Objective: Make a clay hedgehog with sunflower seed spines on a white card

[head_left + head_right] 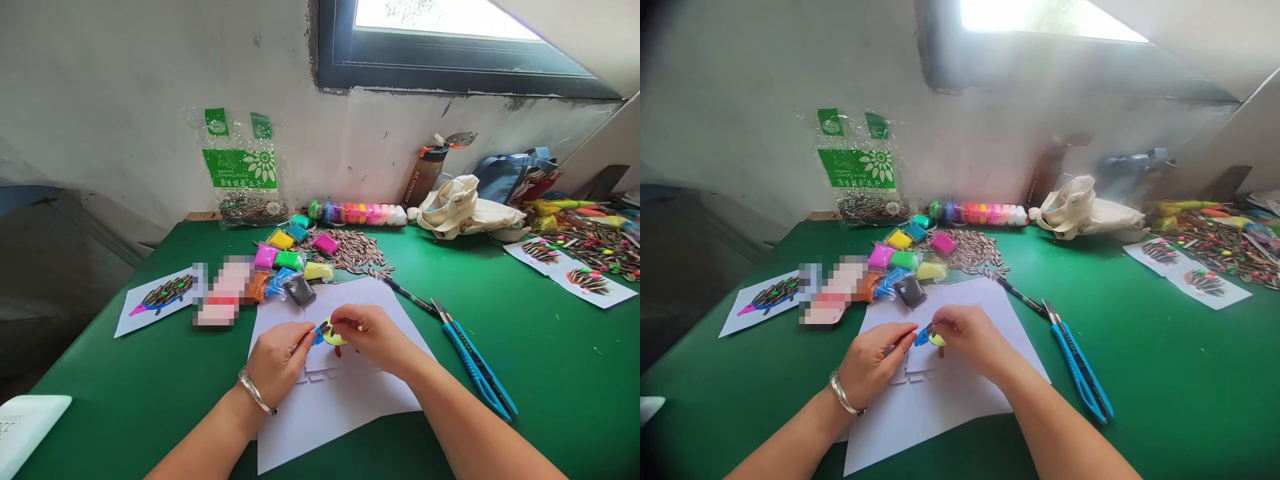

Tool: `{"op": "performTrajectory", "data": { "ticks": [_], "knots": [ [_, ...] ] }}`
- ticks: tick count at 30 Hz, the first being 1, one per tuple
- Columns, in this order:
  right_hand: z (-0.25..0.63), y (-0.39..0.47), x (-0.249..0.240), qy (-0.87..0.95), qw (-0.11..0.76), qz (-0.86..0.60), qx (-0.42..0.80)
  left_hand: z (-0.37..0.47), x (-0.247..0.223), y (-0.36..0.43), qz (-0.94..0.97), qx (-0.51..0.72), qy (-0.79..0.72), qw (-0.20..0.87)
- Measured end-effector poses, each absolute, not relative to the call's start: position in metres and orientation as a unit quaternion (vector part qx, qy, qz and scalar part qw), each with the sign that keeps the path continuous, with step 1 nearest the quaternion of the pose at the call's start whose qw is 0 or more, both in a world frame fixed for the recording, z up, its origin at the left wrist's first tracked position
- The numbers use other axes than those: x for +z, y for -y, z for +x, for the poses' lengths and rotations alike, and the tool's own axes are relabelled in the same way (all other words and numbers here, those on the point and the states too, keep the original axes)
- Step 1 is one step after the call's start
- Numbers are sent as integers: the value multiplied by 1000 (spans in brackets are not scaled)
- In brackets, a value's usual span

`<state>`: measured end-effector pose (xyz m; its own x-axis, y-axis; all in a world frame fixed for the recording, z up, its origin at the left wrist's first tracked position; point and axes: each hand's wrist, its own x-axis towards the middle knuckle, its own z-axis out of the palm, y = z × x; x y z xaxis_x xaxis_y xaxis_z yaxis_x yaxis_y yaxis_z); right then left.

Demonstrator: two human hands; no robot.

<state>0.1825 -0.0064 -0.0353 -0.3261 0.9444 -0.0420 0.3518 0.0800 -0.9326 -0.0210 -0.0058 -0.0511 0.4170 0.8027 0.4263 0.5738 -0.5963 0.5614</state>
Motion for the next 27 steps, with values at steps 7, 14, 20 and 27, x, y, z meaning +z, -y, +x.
{"op": "performTrajectory", "data": {
  "ticks": [7,14,20,27],
  "knots": [
    [175,7,-46,717,295,-509,375,-18,-58,3,861,295,-397,117],
    [173,8,-40,764,248,-500,324,-17,-60,6,871,268,-396,108],
    [170,7,-43,789,229,-510,256,-16,-58,6,875,257,-395,113],
    [167,4,-54,802,226,-508,220,-16,-58,7,875,258,-394,111]
  ]
}}
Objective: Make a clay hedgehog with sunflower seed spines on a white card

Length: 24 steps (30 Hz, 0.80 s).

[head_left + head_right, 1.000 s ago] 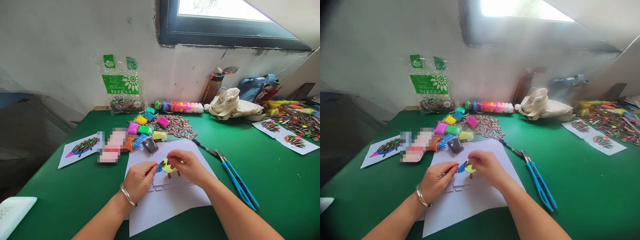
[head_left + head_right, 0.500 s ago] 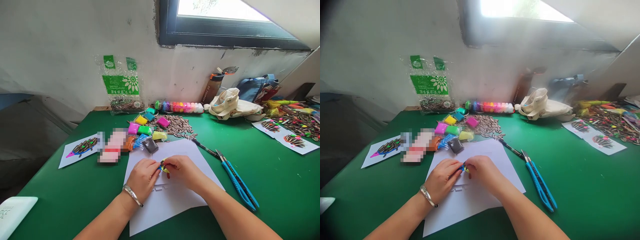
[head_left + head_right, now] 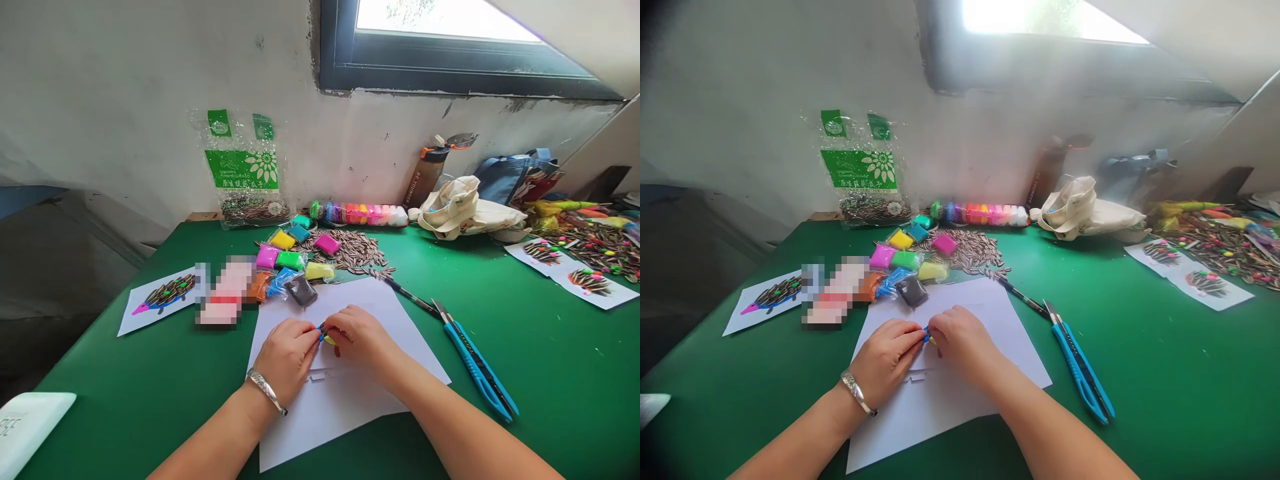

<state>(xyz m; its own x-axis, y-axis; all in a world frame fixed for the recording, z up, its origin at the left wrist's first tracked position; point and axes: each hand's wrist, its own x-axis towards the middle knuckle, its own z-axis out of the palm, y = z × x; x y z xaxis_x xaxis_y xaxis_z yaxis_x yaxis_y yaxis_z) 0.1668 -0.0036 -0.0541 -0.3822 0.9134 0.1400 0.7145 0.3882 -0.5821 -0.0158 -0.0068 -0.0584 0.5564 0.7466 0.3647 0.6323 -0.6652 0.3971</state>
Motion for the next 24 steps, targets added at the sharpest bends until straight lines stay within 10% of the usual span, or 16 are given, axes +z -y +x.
{"op": "performTrajectory", "data": {
  "ticks": [24],
  "knots": [
    [164,7,-65,838,218,-481,138,-13,-59,6,882,258,-383,92]
  ]
}}
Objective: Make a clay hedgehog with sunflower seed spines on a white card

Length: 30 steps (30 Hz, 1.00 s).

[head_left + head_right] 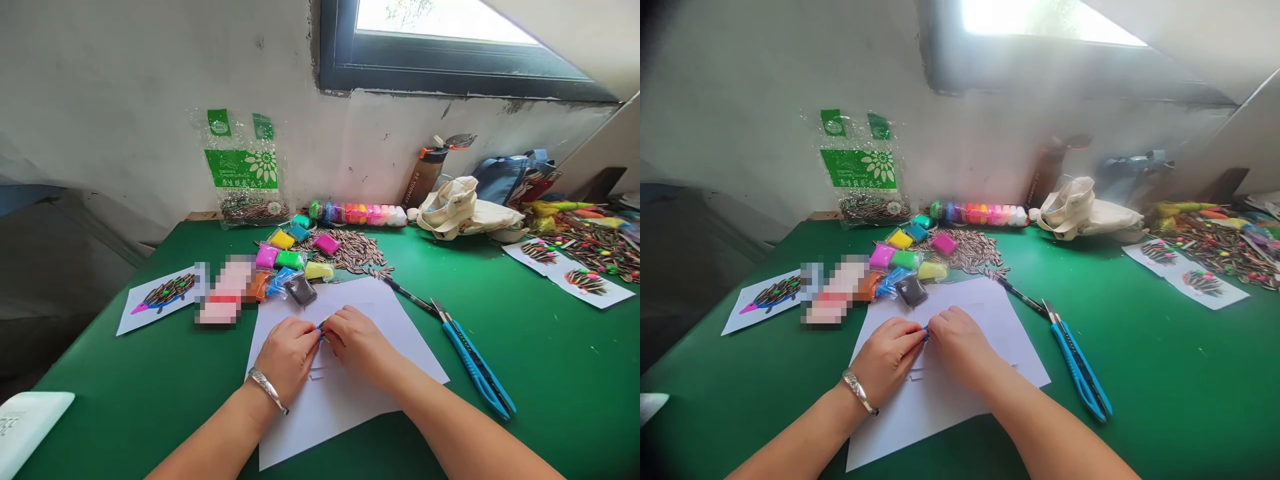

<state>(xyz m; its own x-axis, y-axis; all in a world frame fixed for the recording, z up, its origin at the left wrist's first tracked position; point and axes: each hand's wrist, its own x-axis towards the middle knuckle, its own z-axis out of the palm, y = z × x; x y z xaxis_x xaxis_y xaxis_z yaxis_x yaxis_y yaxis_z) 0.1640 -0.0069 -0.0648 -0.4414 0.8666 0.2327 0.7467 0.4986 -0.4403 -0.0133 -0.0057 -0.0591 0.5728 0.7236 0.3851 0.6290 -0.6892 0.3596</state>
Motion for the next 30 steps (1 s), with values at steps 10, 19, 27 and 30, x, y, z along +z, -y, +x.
{"op": "performTrajectory", "data": {
  "ticks": [10,19,27,30],
  "knots": [
    [169,7,-52,801,212,-536,161,-15,-58,5,878,266,-387,96],
    [170,5,-59,817,201,-524,132,-14,-56,9,894,239,-371,76],
    [169,4,-59,815,179,-532,144,-13,-57,10,897,225,-374,70],
    [169,4,-56,809,179,-536,159,-13,-56,10,896,225,-374,75]
  ]
}}
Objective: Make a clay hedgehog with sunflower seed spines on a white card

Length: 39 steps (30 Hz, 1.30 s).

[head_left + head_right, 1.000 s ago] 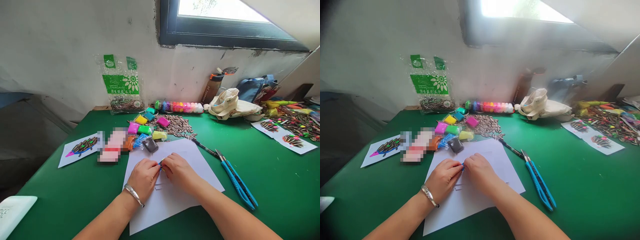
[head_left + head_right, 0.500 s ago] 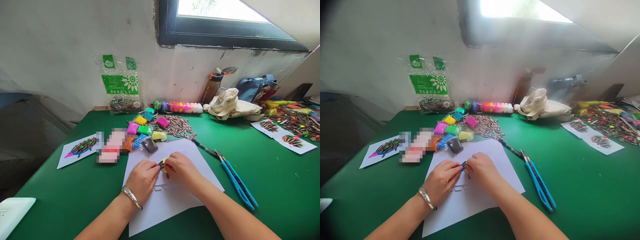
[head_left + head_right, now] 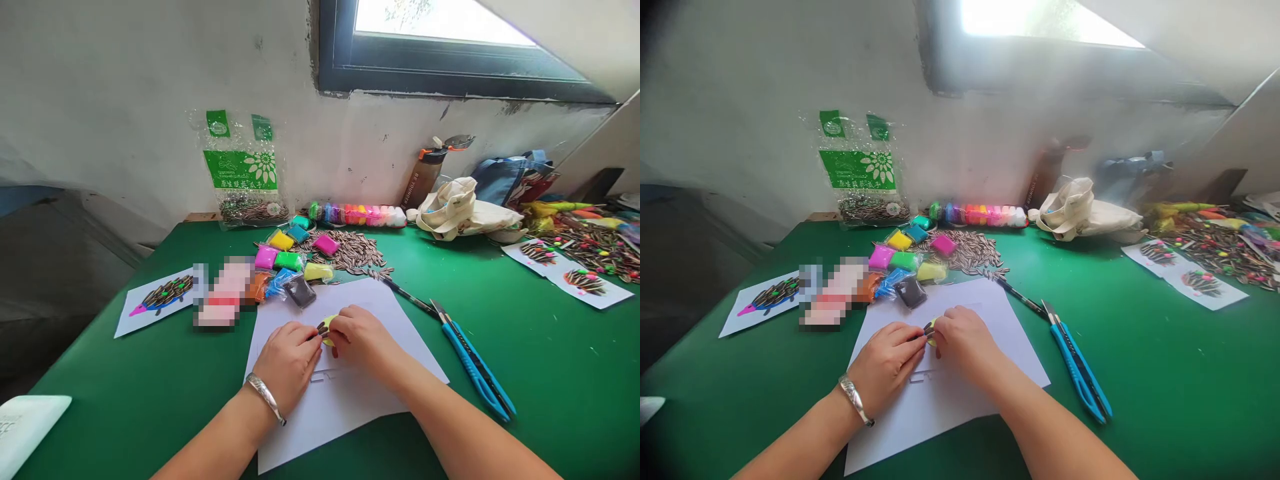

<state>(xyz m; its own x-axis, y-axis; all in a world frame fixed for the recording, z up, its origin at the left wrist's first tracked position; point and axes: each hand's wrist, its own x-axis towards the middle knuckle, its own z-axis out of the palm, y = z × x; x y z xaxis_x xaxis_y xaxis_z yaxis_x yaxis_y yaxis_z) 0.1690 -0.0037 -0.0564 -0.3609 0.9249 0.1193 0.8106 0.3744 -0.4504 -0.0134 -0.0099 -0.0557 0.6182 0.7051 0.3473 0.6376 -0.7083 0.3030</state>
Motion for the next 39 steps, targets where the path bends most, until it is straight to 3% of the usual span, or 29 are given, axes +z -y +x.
{"op": "performTrajectory", "data": {
  "ticks": [9,22,29,31,36,39],
  "knots": [
    [203,-9,-37,738,262,-598,169,-16,-58,7,883,278,-371,68],
    [176,4,-43,797,184,-529,225,-14,-59,8,893,257,-366,48],
    [214,-17,-37,757,218,-600,136,-15,-58,8,886,269,-373,56],
    [231,-30,-36,727,198,-652,79,-15,-58,8,883,277,-374,62],
    [251,-66,-36,698,44,-714,-34,-18,-57,7,877,291,-376,71],
    [245,-80,-42,691,22,-721,-52,-19,-56,7,871,300,-383,74]
  ]
}}
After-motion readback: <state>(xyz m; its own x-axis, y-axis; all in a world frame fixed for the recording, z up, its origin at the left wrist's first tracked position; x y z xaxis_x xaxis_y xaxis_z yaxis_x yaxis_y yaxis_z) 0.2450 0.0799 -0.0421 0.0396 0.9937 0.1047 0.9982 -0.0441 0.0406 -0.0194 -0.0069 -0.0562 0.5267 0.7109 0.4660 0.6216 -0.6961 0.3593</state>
